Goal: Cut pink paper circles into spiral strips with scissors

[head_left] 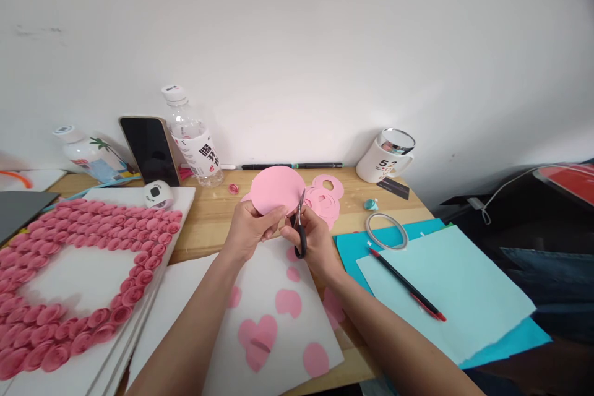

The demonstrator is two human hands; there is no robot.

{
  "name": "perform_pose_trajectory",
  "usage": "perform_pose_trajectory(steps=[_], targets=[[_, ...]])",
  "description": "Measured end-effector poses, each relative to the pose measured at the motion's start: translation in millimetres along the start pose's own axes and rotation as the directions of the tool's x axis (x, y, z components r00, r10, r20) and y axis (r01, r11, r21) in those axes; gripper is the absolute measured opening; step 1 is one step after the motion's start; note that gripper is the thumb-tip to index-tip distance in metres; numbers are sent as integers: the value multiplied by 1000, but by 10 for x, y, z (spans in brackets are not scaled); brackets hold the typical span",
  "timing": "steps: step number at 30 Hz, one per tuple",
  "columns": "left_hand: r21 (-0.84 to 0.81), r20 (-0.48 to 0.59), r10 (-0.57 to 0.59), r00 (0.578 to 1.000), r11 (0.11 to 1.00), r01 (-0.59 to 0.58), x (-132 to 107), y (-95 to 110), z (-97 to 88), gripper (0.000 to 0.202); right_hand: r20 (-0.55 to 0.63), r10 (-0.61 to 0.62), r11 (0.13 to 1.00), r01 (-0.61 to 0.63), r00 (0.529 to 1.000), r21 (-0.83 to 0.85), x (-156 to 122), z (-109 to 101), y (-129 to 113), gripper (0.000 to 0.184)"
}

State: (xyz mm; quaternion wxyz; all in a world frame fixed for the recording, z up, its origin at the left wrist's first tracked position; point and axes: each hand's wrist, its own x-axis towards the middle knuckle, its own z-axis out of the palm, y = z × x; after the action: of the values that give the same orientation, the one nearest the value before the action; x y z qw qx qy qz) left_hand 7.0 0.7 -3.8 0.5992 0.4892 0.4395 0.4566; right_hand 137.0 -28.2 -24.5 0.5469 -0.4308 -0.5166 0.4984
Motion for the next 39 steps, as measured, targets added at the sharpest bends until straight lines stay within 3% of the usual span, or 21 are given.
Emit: perform_pose_trajectory(steps=[18,27,33,39], targets=[[-4,-72,-32,997,999,31,5,45,-16,33,-3,126,991,-126,992,42,-31,9,22,25],[-126,-50,-72,996,990,65,0,54,-1,30,-19,149,988,-148,989,32,-38,38,28,29],[-79,-86,-68,994,995,61,-6,13,22,36,16,117,992,-117,993,46,-45,65,122,33],[-55,-66,-68,996,996,65,-10,42,29,25,31,23,999,-24,999,44,-19,20,110,39]])
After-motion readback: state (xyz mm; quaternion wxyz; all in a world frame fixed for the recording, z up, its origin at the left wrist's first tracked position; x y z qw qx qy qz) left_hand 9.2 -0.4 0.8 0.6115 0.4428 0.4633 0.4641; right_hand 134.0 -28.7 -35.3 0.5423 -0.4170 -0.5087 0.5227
